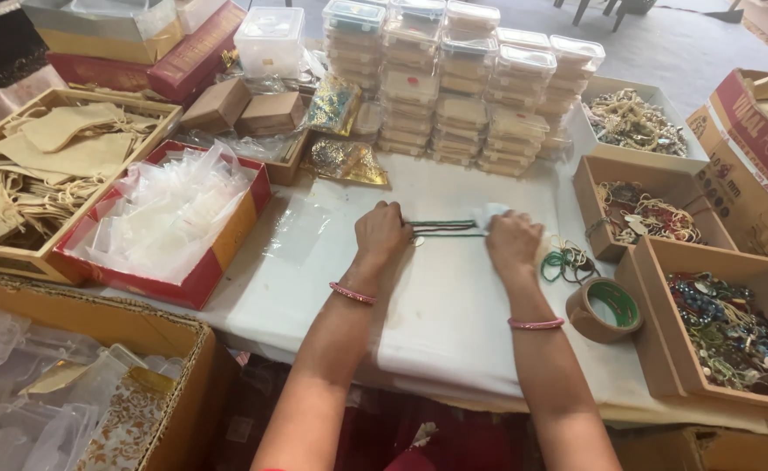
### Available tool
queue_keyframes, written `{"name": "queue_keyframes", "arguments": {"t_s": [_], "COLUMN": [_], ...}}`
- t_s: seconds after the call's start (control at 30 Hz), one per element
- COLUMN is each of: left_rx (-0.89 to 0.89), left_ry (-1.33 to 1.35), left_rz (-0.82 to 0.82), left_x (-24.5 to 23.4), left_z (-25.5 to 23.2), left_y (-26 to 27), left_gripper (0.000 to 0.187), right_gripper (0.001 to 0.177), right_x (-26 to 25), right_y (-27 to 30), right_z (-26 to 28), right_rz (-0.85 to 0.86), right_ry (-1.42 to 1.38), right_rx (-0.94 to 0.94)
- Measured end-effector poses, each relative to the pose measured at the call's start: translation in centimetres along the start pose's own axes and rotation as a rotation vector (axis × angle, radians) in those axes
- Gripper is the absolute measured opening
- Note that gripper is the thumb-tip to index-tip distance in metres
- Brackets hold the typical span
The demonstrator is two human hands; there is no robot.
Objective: The person wipes a small plastic container with a white cloth, then places it aside. They proceed to pick up several necklaces from a box, wipe each one with the cloth, and place them into small plastic bags.
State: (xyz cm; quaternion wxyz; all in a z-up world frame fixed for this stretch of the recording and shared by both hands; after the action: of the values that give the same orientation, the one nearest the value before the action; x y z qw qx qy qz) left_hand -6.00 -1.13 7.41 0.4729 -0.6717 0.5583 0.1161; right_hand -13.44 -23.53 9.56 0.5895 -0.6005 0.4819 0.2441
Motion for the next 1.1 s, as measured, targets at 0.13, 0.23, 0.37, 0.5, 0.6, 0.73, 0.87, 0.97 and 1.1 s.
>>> {"name": "queue_keyframes", "arguments": {"t_s": [0.13, 0.23, 0.37, 0.5, 0.6, 0.73, 0.87, 0.97, 1.1], "left_rx": [-0.001, 0.013, -0.03, -0.087, -0.077, -0.039, -0.012, 0.036, 0.142], "left_ry": [0.002, 0.01, 0.042, 0.048, 0.079, 0.076, 0.033, 0.012, -0.048], "left_rz": [-0.029, 0.009, 0.042, 0.025, 0.003, -0.002, 0.056, 0.045, 0.02], "left_x": [-0.6, -1.6, -1.5, -0.5, 0.0, -0.5, -1.8, -0.8, -0.9], "left_z": [-0.2, -0.9, -0.7, 0.2, 0.5, 0.1, -0.7, -0.4, -1.3], "left_y": [0.2, 0.0, 0.1, 0.1, -0.1, 0.3, 0.2, 0.3, 0.4], "left_gripper": [0.026, 0.021, 0.026, 0.02, 0.019, 0.016, 0.017, 0.019, 0.025], "right_gripper": [0.023, 0.027, 0.039, 0.031, 0.029, 0.03, 0.033, 0.036, 0.047], "right_x": [1.7, 2.0, 0.2, 1.2, 2.3, 4.2, 4.4, 2.1, 1.8], "right_y": [-0.1, -0.1, 0.9, 0.2, -0.2, -0.2, -0.3, 0.7, 0.7], "right_z": [-1.6, 0.8, 5.7, 3.2, -1.1, -3.3, 0.3, 4.4, 5.9], "right_rz": [0.026, -0.438, -0.324, -0.181, -0.063, -0.064, -0.386, -0.332, -0.119], "right_ry": [0.02, -0.288, -0.731, -0.687, -0.546, -0.34, -0.572, -0.905, -0.832], "right_rx": [0.161, -0.063, -0.402, -0.145, 0.13, 0.207, -0.053, -0.229, -0.393]}}
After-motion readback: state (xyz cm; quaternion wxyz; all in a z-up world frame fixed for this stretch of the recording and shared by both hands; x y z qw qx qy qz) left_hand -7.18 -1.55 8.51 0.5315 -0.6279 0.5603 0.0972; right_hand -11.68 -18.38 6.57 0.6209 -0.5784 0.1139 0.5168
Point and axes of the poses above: each hand's wrist, its own y-axis away from the middle knuckle, its own x-axis out of the palm, z = x × y, the point moved 3 cm from there along -y, towards the middle knuckle, and after that the axes turned 14 degrees about -z, right-handed, at the moved point
